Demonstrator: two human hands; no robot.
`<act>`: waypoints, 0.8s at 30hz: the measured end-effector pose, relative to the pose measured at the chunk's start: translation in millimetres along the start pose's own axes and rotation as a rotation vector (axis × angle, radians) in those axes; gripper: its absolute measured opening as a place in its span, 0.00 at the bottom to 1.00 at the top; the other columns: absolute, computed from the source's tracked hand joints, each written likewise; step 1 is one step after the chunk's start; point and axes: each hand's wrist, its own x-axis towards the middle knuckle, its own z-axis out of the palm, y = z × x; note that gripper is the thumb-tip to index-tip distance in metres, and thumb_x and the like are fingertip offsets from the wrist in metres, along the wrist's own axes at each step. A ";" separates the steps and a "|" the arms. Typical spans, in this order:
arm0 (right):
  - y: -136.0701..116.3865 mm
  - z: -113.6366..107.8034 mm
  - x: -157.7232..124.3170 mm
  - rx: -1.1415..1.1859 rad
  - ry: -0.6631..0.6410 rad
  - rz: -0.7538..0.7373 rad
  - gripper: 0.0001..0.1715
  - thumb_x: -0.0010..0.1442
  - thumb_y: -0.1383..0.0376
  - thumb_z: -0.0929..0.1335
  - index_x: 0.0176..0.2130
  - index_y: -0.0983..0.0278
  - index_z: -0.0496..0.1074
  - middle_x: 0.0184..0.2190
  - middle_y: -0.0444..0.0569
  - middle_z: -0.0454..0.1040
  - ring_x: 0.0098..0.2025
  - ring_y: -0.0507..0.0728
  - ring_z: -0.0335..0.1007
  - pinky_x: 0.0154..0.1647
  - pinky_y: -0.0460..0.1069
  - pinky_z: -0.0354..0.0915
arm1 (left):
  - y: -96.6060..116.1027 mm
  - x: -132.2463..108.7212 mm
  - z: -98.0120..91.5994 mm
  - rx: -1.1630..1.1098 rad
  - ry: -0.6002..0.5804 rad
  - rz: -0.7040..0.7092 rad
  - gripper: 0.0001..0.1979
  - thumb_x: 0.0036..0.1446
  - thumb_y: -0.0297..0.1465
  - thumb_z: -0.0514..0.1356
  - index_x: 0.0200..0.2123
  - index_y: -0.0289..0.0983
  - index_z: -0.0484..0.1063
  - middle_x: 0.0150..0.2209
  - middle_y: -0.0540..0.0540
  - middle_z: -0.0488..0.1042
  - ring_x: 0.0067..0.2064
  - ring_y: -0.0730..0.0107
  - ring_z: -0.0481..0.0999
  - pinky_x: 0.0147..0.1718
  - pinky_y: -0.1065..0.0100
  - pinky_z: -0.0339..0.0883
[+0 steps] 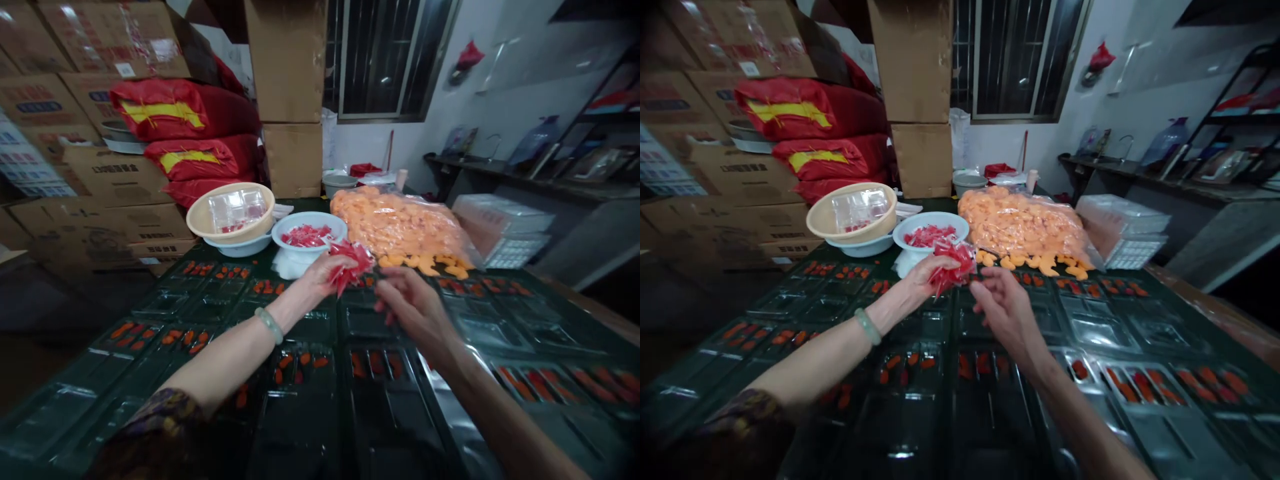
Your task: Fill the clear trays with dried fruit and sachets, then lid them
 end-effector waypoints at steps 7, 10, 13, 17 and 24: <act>12.3 -10.9 -33.5 0.197 -0.089 0.022 0.13 0.54 0.57 0.65 0.27 0.63 0.60 0.15 0.37 0.63 0.17 0.47 0.58 0.17 0.41 0.55 | -7.5 -69.4 48.4 -0.347 -0.163 -0.180 0.13 0.32 0.21 0.66 0.28 0.33 0.72 0.24 0.47 0.76 0.25 0.67 0.75 0.27 0.68 0.70; 19.6 -31.7 -58.9 0.362 -0.072 0.072 0.14 0.53 0.56 0.66 0.26 0.62 0.60 0.14 0.37 0.63 0.16 0.47 0.58 0.16 0.41 0.55 | -12.3 -75.9 67.3 -0.347 -0.129 -0.349 0.08 0.34 0.21 0.66 0.23 0.32 0.72 0.22 0.47 0.76 0.23 0.69 0.74 0.23 0.72 0.70; 22.6 -58.1 -77.9 0.490 -0.017 0.061 0.16 0.51 0.55 0.68 0.26 0.63 0.61 0.16 0.38 0.66 0.17 0.47 0.60 0.16 0.42 0.56 | -12.3 -80.2 94.0 -0.321 -0.064 -0.522 0.02 0.40 0.23 0.62 0.23 0.32 0.71 0.20 0.45 0.75 0.18 0.73 0.70 0.14 0.77 0.63; 37.3 -122.5 -83.0 0.445 0.164 0.067 0.16 0.46 0.57 0.71 0.25 0.64 0.63 0.17 0.40 0.68 0.17 0.47 0.61 0.16 0.42 0.57 | -1.9 -82.6 128.3 -0.349 -0.074 -0.685 0.03 0.46 0.23 0.57 0.23 0.30 0.70 0.19 0.42 0.73 0.13 0.77 0.64 0.08 0.79 0.53; 109.8 -287.5 -7.5 -0.004 0.668 0.294 0.12 0.46 0.65 0.71 0.23 0.66 0.63 0.13 0.38 0.63 0.14 0.45 0.54 0.13 0.41 0.51 | -6.9 -56.5 153.4 -0.330 -0.018 -0.732 0.04 0.48 0.22 0.55 0.26 0.28 0.70 0.20 0.40 0.74 0.14 0.75 0.67 0.09 0.79 0.56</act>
